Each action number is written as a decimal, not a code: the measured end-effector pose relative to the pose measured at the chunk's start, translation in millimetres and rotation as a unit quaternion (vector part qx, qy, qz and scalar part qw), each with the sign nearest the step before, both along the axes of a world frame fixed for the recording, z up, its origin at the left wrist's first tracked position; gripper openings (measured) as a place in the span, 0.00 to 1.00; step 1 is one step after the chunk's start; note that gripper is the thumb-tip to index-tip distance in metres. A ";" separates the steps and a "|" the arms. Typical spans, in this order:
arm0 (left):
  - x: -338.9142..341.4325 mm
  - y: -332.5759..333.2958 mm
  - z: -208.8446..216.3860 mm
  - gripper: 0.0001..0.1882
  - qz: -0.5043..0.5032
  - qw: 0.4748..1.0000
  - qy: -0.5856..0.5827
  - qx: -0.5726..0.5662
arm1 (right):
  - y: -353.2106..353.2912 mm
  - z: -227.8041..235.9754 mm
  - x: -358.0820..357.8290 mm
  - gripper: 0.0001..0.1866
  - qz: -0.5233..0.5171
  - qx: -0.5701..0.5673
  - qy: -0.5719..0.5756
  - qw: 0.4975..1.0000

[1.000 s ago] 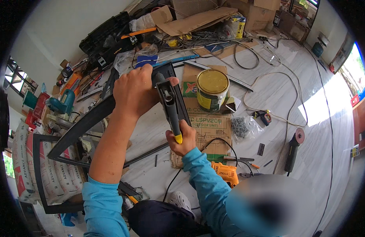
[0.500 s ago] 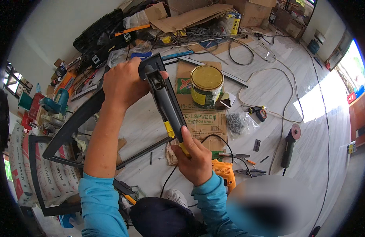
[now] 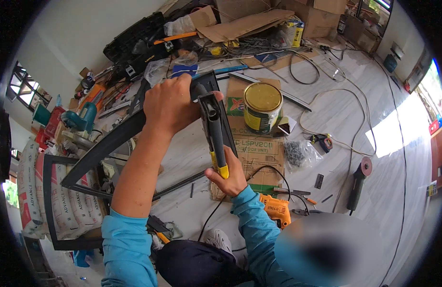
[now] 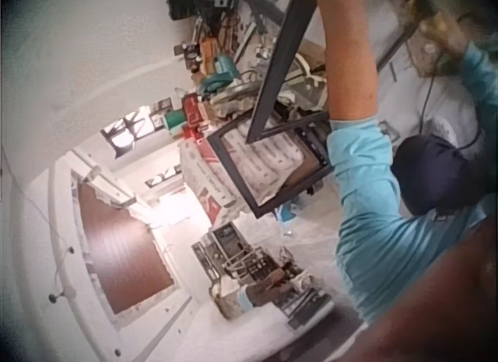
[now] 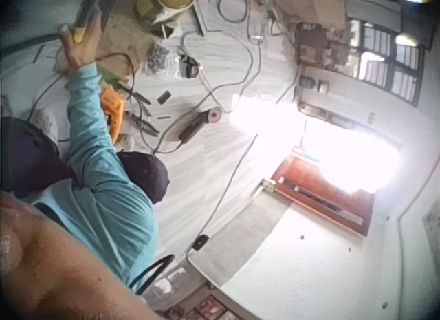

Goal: The person drills holes into a metal frame using a power drill and fastens the joints using a rivet gun. The person then fits a screen mesh over the frame, presses a rubber spline along the edges by hand to secure it, and carries the screen away.

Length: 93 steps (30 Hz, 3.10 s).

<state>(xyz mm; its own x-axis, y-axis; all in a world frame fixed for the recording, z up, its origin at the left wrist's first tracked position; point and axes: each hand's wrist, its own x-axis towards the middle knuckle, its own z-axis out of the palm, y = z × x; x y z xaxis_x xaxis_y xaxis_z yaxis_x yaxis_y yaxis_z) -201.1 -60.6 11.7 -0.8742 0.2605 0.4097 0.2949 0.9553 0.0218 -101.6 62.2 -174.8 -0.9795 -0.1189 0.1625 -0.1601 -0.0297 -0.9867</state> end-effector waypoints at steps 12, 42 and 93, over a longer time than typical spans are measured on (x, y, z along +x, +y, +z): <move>-8.0 -2.1 -10.0 0.39 -0.011 0.998 0.062 0.026 | -24.4 -5.6 -16.3 0.16 -0.102 -0.019 0.034 0.994; -2.1 10.4 -0.1 0.39 0.033 0.999 0.009 0.009 | -5.2 10.6 -13.7 0.22 -0.022 -0.015 0.037 0.999; 95.6 -239.8 -8.7 0.33 0.120 0.989 0.084 0.026 | 266.2 -221.0 -80.2 0.22 -0.096 0.592 -0.066 0.798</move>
<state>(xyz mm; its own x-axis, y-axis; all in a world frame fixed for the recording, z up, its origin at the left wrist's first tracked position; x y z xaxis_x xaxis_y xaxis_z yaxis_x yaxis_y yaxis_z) -105.4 -300.4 3.0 -0.8262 0.0292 0.5626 0.0640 0.9971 0.0422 -181.9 328.4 -395.8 -0.9975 0.0420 -0.0571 0.0579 0.9475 -0.3145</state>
